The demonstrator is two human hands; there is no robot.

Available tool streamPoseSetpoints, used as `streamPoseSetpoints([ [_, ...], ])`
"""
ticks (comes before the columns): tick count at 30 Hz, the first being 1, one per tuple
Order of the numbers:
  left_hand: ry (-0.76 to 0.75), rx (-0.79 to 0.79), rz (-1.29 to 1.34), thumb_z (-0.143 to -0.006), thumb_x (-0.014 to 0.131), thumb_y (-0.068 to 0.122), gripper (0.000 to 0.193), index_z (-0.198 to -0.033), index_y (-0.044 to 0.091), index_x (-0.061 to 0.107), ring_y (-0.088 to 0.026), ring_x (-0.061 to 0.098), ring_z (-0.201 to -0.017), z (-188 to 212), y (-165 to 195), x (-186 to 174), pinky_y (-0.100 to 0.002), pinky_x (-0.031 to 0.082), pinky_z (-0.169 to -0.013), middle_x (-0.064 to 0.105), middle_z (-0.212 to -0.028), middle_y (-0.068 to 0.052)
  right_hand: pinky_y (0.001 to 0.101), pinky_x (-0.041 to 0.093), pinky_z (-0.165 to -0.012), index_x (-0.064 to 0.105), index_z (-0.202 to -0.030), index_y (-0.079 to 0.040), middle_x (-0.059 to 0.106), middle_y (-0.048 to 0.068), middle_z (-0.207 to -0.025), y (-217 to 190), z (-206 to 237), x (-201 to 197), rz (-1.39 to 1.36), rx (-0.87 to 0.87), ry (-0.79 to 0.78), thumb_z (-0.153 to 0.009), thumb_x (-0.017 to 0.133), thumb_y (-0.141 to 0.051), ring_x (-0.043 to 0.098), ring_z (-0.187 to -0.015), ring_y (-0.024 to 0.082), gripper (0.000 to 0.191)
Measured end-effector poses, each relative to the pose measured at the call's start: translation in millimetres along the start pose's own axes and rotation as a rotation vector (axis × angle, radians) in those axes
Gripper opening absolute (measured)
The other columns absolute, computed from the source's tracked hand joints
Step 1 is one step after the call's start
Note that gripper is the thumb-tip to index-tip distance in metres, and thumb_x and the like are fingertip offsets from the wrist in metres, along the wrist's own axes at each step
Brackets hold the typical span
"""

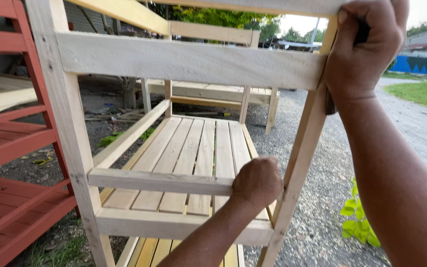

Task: The person sands the frame and slats of a wooden shelving unit using a sanding block. They work on vertical posts, horizontal supports, and shelf edges, moving the sanding block back and forth along each surface.

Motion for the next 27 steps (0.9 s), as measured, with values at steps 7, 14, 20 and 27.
streamPoseSetpoints([
  [7,0.484,0.474,-0.013,-0.097,0.055,0.009,0.024,-0.114,0.0,0.07,-0.031,0.064,-0.11,25.4,42.5,-48.3,-0.042,0.053,-0.1,0.066,-0.116,-0.022,0.0351,0.052,-0.092,0.064,-0.097,-0.005,0.058,0.008,-0.106,-17.4,96.1,-28.8,0.27,-0.017,0.057,-0.106,0.079,-0.002,0.06,-0.107,0.022,0.017],
  [14,0.876,0.474,-0.359,-0.102,0.053,0.02,0.063,-0.162,0.008,0.035,-0.034,0.023,-0.163,-33.7,102.5,-130.5,-0.059,0.011,-0.135,0.034,-0.171,-0.016,0.0346,0.046,-0.082,0.067,-0.094,-0.003,0.055,0.008,-0.105,-20.7,-10.6,-10.5,0.207,0.048,0.078,-0.098,0.075,0.0,0.057,-0.099,0.02,0.009],
  [20,0.849,0.437,-0.442,-0.104,0.053,0.033,0.059,-0.155,0.008,0.041,-0.032,0.028,-0.157,-54.8,107.1,-136.1,-0.06,0.006,-0.131,0.045,-0.158,-0.015,0.0339,0.049,-0.075,0.073,-0.088,-0.009,0.062,0.0,-0.088,-24.2,-60.6,-6.5,-0.012,0.118,0.117,-0.096,0.084,-0.009,0.058,-0.084,0.015,0.013],
  [27,0.912,0.404,-0.439,-0.105,0.047,0.033,0.043,-0.142,0.011,0.054,-0.029,0.037,-0.151,-59.7,106.9,-134.2,-0.06,0.011,-0.129,0.055,-0.142,-0.011,0.0333,0.048,-0.08,0.071,-0.093,-0.005,0.058,0.001,-0.098,-11.8,-57.1,-1.9,0.104,-0.075,0.126,-0.093,0.077,0.001,0.056,-0.093,0.013,0.008],
])
Point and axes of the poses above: each hand's wrist, its own z-axis away from the middle knuckle, its own x-axis out of the palm, y = z × x, the point moved 7 cm from there along -z, towards the middle knuckle
